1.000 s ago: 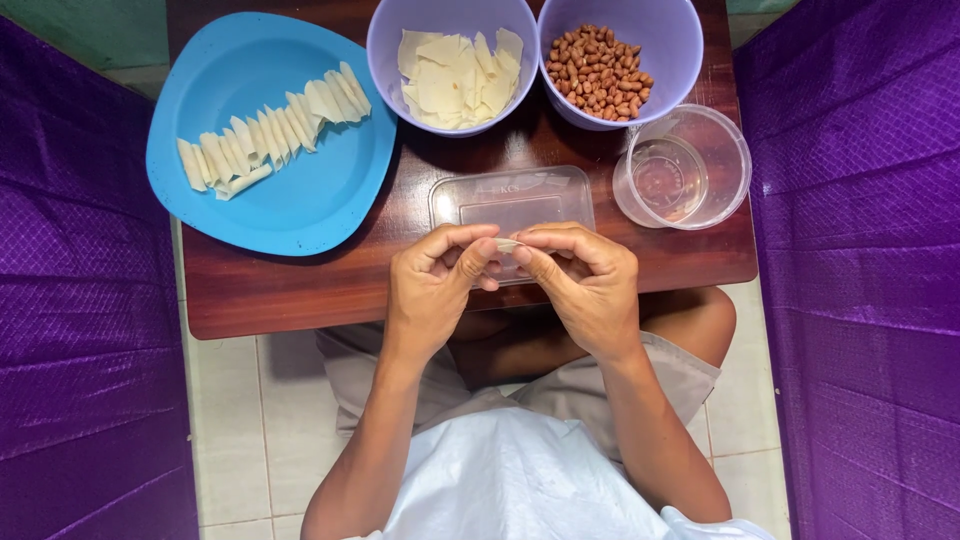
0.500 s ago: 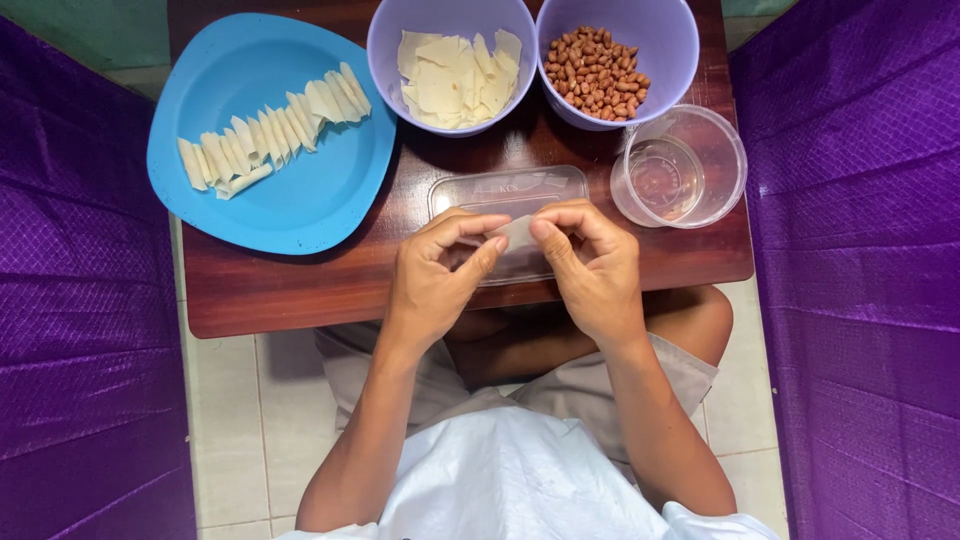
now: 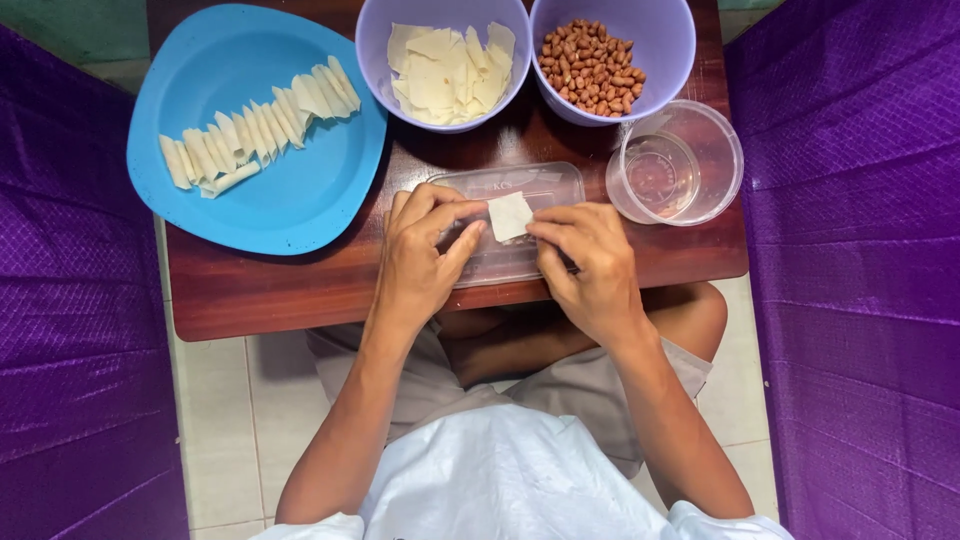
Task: Manually wrapping individual peanuts in small square dough wrappers and rolling them into cylinders.
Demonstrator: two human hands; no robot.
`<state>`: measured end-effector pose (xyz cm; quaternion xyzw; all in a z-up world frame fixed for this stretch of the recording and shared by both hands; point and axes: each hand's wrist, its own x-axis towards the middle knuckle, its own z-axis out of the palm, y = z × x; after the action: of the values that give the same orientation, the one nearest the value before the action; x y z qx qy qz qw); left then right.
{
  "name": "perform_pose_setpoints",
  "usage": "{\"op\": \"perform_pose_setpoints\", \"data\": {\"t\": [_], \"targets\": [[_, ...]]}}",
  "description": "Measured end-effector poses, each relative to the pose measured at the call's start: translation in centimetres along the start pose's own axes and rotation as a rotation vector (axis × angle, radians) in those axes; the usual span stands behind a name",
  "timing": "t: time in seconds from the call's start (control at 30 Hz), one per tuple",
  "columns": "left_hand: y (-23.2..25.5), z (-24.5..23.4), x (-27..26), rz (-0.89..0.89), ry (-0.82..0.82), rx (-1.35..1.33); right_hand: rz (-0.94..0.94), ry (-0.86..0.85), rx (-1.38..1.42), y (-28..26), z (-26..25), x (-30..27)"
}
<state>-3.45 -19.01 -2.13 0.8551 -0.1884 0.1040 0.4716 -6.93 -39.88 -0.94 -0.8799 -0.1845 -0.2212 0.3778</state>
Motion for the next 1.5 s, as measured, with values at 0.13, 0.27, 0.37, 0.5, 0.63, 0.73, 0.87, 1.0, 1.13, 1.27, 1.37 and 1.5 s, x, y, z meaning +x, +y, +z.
{"op": "perform_pose_setpoints", "data": {"t": [0.13,0.27,0.37,0.5,0.63,0.73,0.87,1.0,1.13,1.27,1.37,1.5], "targets": [[0.2,0.9,0.2,-0.01,-0.001,0.063,0.002,0.047,-0.028,0.1,1.0,0.6],[0.3,1.4,-0.3,0.008,-0.026,0.147,0.021,0.049,-0.088,0.4,1.7,0.4],[0.4,1.4,-0.7,0.003,-0.038,0.151,0.031,0.034,-0.106,0.3,1.7,0.4],[0.2,1.3,-0.9,-0.017,-0.042,0.133,0.034,0.029,-0.117,0.2,1.7,0.3],[1.1,0.7,0.1,0.059,0.033,0.132,0.003,0.092,-0.074,-0.8,-0.1,1.5],[2.3,0.3,2.3,0.103,0.119,0.125,-0.037,0.155,-0.025,-0.2,-3.6,4.0],[3.5,1.3,7.9,0.283,0.181,0.129,-0.098,0.0,-0.094,3.8,-7.1,10.3],[4.1,2.9,14.2,0.341,0.18,0.103,0.038,-0.5,-0.225,9.6,-4.8,15.4],[2.3,4.3,16.6,0.296,0.144,0.077,0.181,-0.656,-0.398,14.2,-0.9,16.4],[1.6,4.5,16.3,0.24,0.002,0.094,0.326,-0.655,-0.337,11.9,-3.0,17.3],[2.0,3.9,16.0,0.198,-0.051,0.054,0.304,-0.568,-0.164,7.9,-6.8,18.0],[2.7,3.2,15.6,0.162,-0.101,0.025,0.313,-0.496,-0.103,6.6,-9.7,18.5]]}}
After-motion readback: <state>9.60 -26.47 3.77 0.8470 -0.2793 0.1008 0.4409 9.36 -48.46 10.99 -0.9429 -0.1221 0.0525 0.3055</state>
